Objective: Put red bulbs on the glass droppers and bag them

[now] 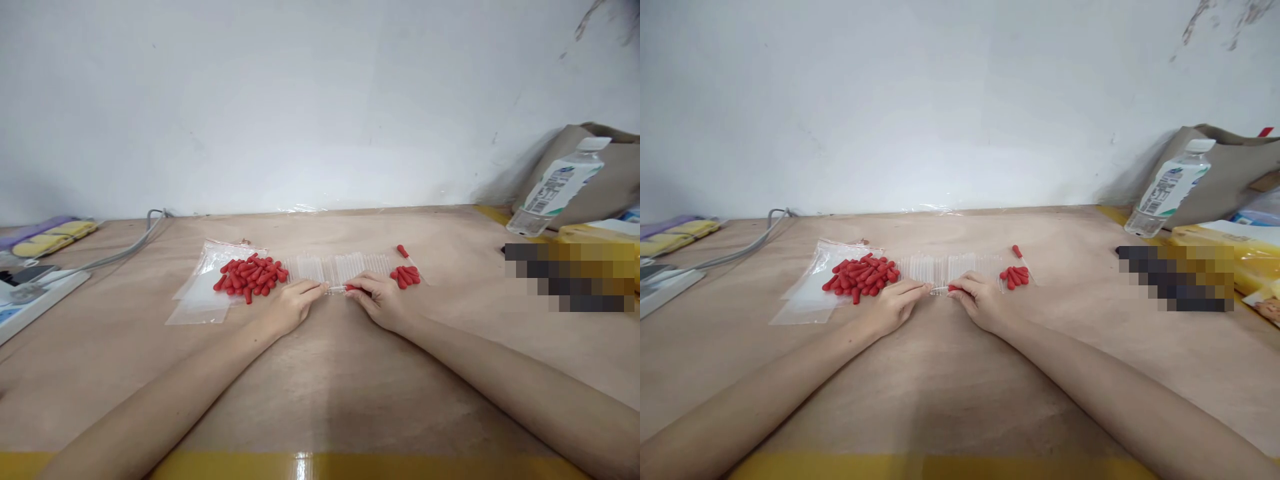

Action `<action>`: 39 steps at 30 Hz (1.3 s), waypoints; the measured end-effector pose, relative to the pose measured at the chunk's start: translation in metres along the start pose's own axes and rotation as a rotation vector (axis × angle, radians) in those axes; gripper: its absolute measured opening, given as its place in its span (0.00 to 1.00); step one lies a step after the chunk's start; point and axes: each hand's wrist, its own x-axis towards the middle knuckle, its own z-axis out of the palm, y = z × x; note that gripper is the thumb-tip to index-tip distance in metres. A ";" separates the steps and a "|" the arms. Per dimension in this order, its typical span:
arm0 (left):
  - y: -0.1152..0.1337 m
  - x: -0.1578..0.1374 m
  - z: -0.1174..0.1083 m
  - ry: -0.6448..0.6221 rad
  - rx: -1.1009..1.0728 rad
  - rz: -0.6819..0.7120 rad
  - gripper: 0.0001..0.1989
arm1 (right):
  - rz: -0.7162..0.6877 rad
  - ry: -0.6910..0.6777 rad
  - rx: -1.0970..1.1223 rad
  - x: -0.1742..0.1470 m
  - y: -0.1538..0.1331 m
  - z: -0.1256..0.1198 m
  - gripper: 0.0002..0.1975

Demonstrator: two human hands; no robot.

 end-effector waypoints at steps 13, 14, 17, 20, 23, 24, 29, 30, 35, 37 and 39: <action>0.007 0.005 -0.011 -0.114 0.116 0.095 0.17 | -0.144 -0.090 -0.206 0.000 -0.014 -0.009 0.11; 0.008 0.006 -0.012 -0.128 0.135 0.107 0.16 | -0.159 -0.105 -0.251 0.000 -0.015 -0.009 0.10; 0.009 0.005 -0.012 -0.149 0.171 0.108 0.14 | -0.190 -0.128 -0.323 0.000 -0.016 -0.010 0.10; 0.007 0.004 -0.007 -0.080 0.123 0.027 0.14 | -0.146 -0.076 -0.251 0.000 -0.007 -0.008 0.10; 0.004 0.002 -0.001 0.025 0.055 -0.058 0.11 | -0.075 -0.020 -0.157 -0.001 0.004 -0.006 0.08; 0.003 0.002 0.000 0.043 0.046 -0.080 0.10 | -0.063 -0.014 -0.140 -0.001 0.006 -0.006 0.08; 0.002 0.002 0.001 0.004 0.024 -0.145 0.10 | -0.039 -0.027 -0.117 -0.001 0.010 -0.009 0.08; 0.003 0.002 0.001 0.003 0.010 -0.145 0.10 | -0.036 -0.034 -0.111 -0.001 0.009 -0.009 0.08; 0.007 0.004 0.001 0.048 -0.055 -0.175 0.09 | -0.017 -0.043 -0.084 0.001 0.009 -0.008 0.06; 0.009 0.005 0.002 0.063 -0.062 -0.180 0.08 | -0.018 -0.047 -0.079 0.002 0.009 -0.007 0.06; 0.011 0.007 0.002 0.077 -0.069 -0.185 0.08 | -0.022 -0.040 -0.076 0.003 0.010 -0.006 0.05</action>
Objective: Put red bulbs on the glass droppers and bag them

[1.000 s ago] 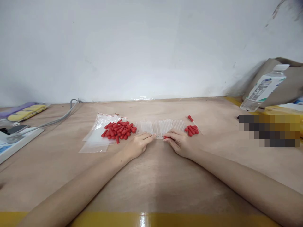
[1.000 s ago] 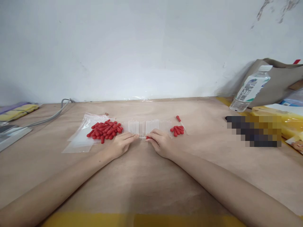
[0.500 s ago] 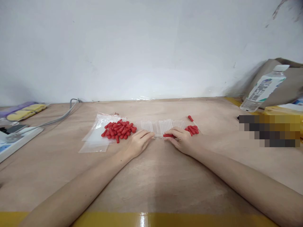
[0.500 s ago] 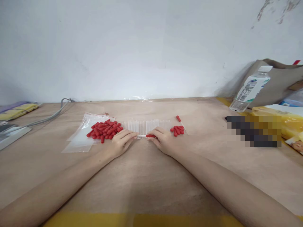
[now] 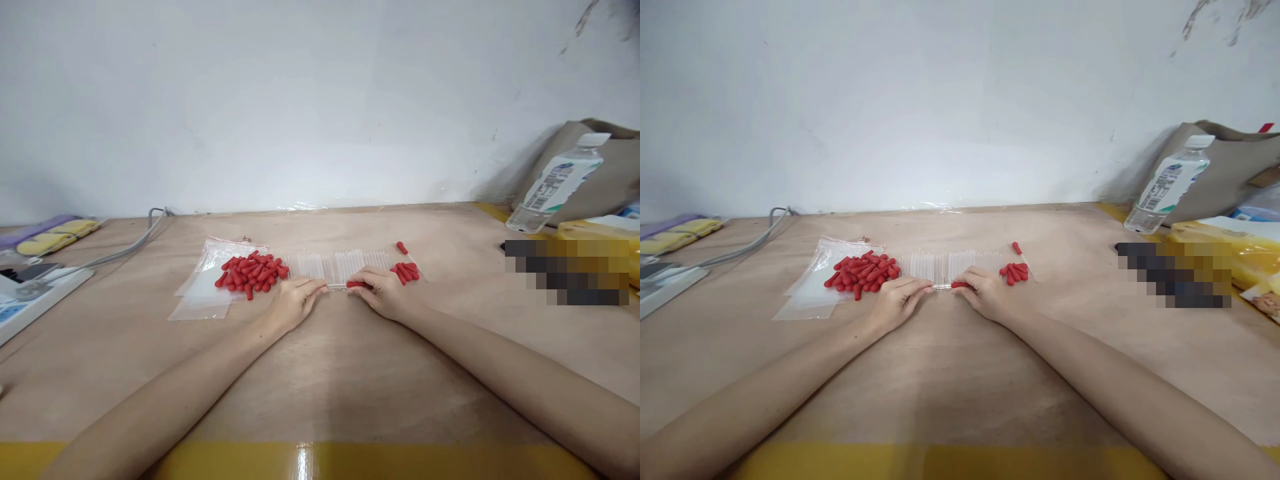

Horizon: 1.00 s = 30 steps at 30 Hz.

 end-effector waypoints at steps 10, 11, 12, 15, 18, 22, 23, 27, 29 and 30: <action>0.003 0.001 0.004 0.016 -0.008 0.006 0.08 | -0.035 -0.002 0.011 0.003 -0.003 0.001 0.04; 0.003 0.002 0.004 0.020 -0.009 0.012 0.08 | -0.042 -0.012 0.010 0.003 -0.004 0.000 0.04; 0.002 0.002 0.004 0.022 -0.010 0.017 0.08 | -0.051 -0.018 0.006 0.003 -0.003 0.000 0.04; 0.001 0.002 0.004 0.012 -0.010 0.023 0.08 | -0.065 -0.021 -0.007 0.002 -0.001 0.000 0.05; 0.000 0.001 0.004 0.002 -0.009 0.022 0.08 | -0.051 -0.009 -0.023 0.000 0.002 -0.001 0.06; 0.001 0.001 0.003 0.009 -0.007 0.020 0.09 | -0.031 -0.006 -0.036 0.000 0.001 -0.004 0.06; 0.001 0.001 0.003 0.008 -0.007 0.016 0.09 | -0.033 -0.008 -0.035 0.000 0.001 -0.005 0.06; 0.002 0.000 0.001 0.010 -0.023 -0.005 0.09 | -0.042 -0.015 -0.034 0.000 0.000 -0.005 0.06; 0.003 -0.001 0.000 0.010 -0.036 -0.020 0.08 | -0.040 -0.014 -0.036 0.000 0.001 -0.006 0.06; 0.002 -0.001 0.000 0.010 -0.042 -0.029 0.08 | -0.036 -0.016 -0.038 -0.001 0.002 -0.007 0.07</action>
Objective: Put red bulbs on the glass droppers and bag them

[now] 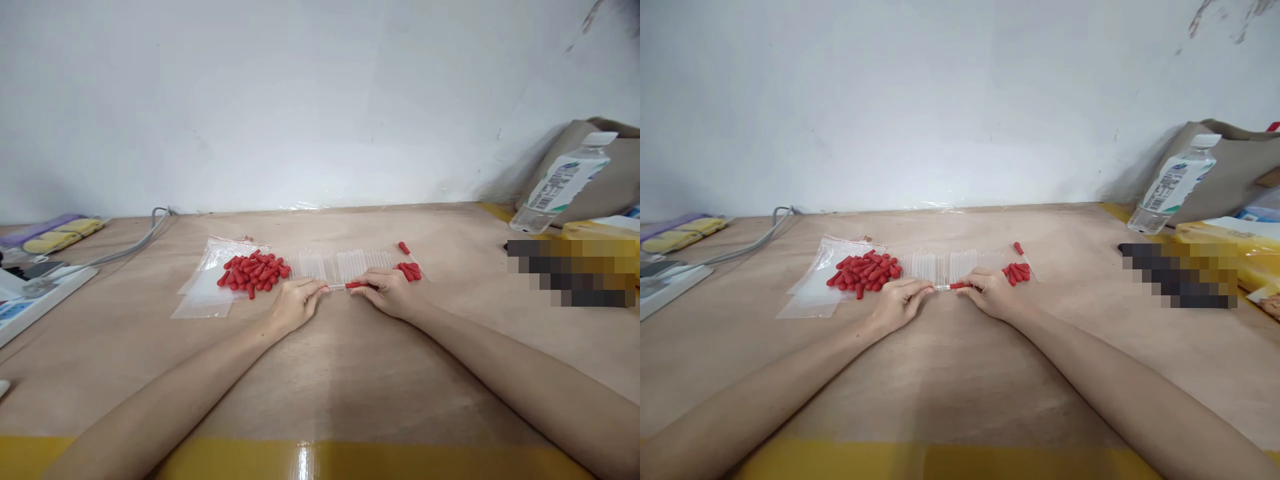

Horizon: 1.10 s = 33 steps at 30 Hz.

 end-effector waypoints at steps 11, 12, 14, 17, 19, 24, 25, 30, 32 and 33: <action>0.001 0.002 -0.002 -0.032 -0.048 -0.016 0.07 | 0.023 -0.032 0.017 -0.001 -0.001 -0.005 0.06; 0.001 0.002 -0.001 -0.030 -0.044 -0.008 0.07 | 0.019 -0.035 0.020 0.000 -0.002 -0.005 0.06; 0.001 0.001 -0.001 -0.024 -0.033 0.009 0.07 | 0.010 -0.040 0.029 0.000 -0.002 -0.003 0.06; 0.001 0.000 -0.001 -0.018 -0.023 0.025 0.07 | 0.011 -0.049 0.051 0.001 -0.001 0.001 0.05; 0.000 0.001 -0.001 -0.013 -0.019 0.030 0.07 | 0.024 -0.056 0.066 0.001 -0.001 0.002 0.05; 0.001 0.003 0.001 -0.009 -0.018 0.037 0.08 | 0.047 -0.055 0.070 0.003 -0.004 0.001 0.05; 0.001 0.003 0.001 -0.008 -0.018 0.036 0.08 | 0.048 -0.055 0.072 0.003 -0.005 0.001 0.05; 0.002 0.003 0.001 -0.016 -0.015 0.037 0.09 | 0.054 -0.070 0.095 0.003 -0.005 0.001 0.06; 0.002 0.003 0.001 -0.012 -0.014 0.038 0.08 | 0.059 -0.079 0.097 0.003 -0.004 0.002 0.06; 0.001 0.003 0.001 -0.007 -0.012 0.039 0.08 | 0.063 -0.079 0.097 0.003 -0.004 0.002 0.06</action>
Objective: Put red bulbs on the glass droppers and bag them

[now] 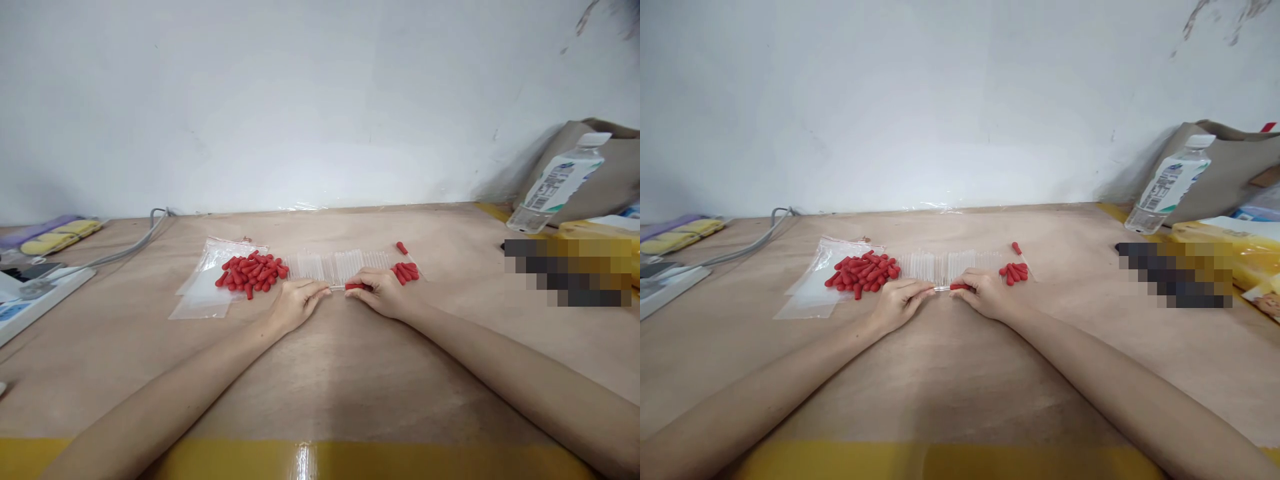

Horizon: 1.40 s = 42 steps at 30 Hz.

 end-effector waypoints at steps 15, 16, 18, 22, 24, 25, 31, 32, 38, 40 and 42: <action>-0.002 0.000 0.001 0.048 -0.039 0.012 0.08 | 0.134 0.059 0.170 0.004 -0.001 0.000 0.07; -0.002 0.001 0.000 0.048 -0.043 0.013 0.09 | 0.168 0.092 0.215 0.005 -0.002 -0.002 0.09; -0.001 0.002 -0.002 0.062 -0.031 0.004 0.15 | 0.273 0.173 0.331 0.011 -0.003 -0.011 0.13; -0.001 0.004 -0.005 0.077 0.037 -0.070 0.21 | 0.501 0.447 0.569 0.029 0.009 -0.059 0.17; -0.001 0.004 -0.005 0.050 0.048 -0.085 0.19 | 0.566 0.600 0.600 0.035 0.027 -0.092 0.14; -0.001 0.004 -0.005 0.037 0.049 -0.085 0.19 | 0.601 0.640 0.580 0.035 0.038 -0.108 0.12; -0.001 0.004 -0.004 -0.014 0.055 -0.091 0.16 | 0.865 0.469 0.119 0.013 0.100 -0.134 0.06; -0.001 0.004 -0.004 -0.018 0.057 -0.089 0.15 | 0.899 0.411 0.050 0.009 0.104 -0.128 0.07; -0.001 0.004 -0.004 -0.026 0.059 -0.086 0.15 | 0.923 0.239 -0.273 0.011 0.107 -0.091 0.17; -0.001 0.004 -0.004 -0.029 0.058 -0.091 0.15 | 0.900 0.228 -0.345 0.013 0.107 -0.089 0.17; -0.001 0.003 -0.004 -0.029 0.059 -0.092 0.15 | 0.893 0.227 -0.394 0.013 0.108 -0.091 0.16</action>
